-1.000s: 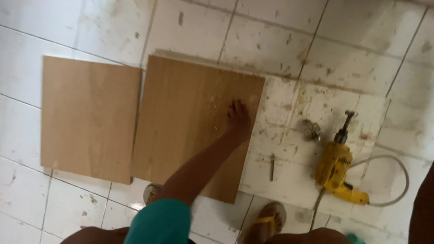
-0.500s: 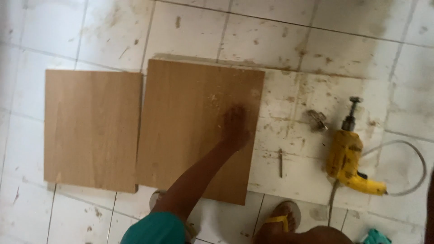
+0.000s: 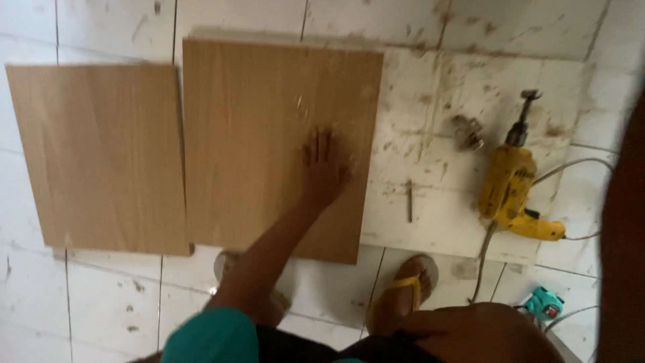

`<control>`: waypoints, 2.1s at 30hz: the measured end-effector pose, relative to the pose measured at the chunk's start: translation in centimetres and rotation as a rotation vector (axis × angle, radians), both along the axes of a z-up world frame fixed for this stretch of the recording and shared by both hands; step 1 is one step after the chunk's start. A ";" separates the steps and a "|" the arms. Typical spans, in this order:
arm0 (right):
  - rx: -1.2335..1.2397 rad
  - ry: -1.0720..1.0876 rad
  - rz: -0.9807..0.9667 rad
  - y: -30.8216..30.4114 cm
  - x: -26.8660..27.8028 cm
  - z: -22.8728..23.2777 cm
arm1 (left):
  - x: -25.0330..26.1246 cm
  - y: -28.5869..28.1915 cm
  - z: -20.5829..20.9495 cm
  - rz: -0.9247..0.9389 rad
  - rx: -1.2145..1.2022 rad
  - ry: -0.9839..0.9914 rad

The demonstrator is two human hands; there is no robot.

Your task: The person drills holes in wooden panels using a yellow power drill with a hole saw bit and then fits cabinet hinges into the drilled holes.

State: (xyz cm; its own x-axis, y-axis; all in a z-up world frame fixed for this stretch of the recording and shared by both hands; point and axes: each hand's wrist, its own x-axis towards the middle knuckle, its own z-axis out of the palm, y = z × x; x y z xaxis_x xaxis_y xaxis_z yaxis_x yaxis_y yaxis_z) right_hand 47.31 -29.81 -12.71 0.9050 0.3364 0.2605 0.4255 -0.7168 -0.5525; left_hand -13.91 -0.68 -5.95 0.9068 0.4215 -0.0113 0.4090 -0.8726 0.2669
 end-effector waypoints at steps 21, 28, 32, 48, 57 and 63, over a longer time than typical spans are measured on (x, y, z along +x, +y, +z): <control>0.309 0.954 0.107 19.0 -46.0 11.9 | -14.9 32.7 -8.5 1.092 -0.022 0.277; 0.421 1.065 -0.162 19.6 -46.0 14.9 | -12.7 33.3 5.0 0.680 -0.015 0.440; 0.750 1.157 -0.193 19.1 -45.0 16.8 | -10.0 28.6 16.3 0.813 -0.291 -0.213; 1.196 1.272 0.377 16.7 -42.0 25.1 | -15.6 25.2 24.3 0.890 -0.653 -0.469; 1.298 1.057 0.370 17.6 -43.1 28.8 | -15.0 26.0 25.0 0.903 -0.664 -0.589; 1.279 0.843 0.420 18.1 -42.6 35.0 | -13.1 26.7 28.8 0.798 -0.609 -0.643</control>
State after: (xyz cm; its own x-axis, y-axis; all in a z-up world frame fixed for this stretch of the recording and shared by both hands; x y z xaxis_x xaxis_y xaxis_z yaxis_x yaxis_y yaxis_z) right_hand 4.74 -11.71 22.30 0.8334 0.5505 0.0487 -0.2618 0.4709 -0.8424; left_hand -26.96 26.04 22.80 0.3035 0.9518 -0.0441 0.4185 -0.0916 0.9036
